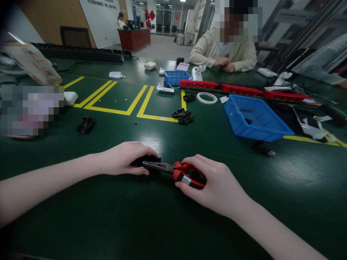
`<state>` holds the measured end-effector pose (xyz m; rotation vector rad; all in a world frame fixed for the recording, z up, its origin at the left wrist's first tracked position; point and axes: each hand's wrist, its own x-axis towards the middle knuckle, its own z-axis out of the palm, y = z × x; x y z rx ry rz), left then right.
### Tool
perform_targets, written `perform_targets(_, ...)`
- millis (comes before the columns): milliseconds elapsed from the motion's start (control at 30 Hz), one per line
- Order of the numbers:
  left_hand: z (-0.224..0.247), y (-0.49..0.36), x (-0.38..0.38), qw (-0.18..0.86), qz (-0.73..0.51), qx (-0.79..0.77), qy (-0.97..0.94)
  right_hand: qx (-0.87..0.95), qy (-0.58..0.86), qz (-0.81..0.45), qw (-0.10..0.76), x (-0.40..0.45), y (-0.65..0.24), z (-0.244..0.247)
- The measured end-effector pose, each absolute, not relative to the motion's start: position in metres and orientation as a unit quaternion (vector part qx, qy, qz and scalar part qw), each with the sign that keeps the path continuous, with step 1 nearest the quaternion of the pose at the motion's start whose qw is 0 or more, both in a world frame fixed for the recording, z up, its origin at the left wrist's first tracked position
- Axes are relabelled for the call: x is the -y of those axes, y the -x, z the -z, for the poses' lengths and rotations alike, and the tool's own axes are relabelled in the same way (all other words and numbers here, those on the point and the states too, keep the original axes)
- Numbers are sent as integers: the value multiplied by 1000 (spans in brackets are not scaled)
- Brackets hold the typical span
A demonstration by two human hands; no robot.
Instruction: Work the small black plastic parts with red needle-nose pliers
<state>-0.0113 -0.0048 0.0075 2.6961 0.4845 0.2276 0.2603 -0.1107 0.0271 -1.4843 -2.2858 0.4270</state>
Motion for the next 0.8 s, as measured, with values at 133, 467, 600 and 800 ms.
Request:
perform_targets(133, -7, 11, 6, 185, -78, -173, -964, 839, 506, -77, 182, 110, -265, -30)
perform_targets(467, -7, 10, 7, 173, -82, -164, -968, 875, 447, 61, 177, 104, -268, -33)
perform_targets(600, -6, 9, 7, 180, -80, -172, -965, 872, 449, 57, 185, 105, -265, -25)
perform_targets(800, -6, 9, 6, 182, -76, -173, -965, 875, 444, 66, 180, 105, -264, -26)
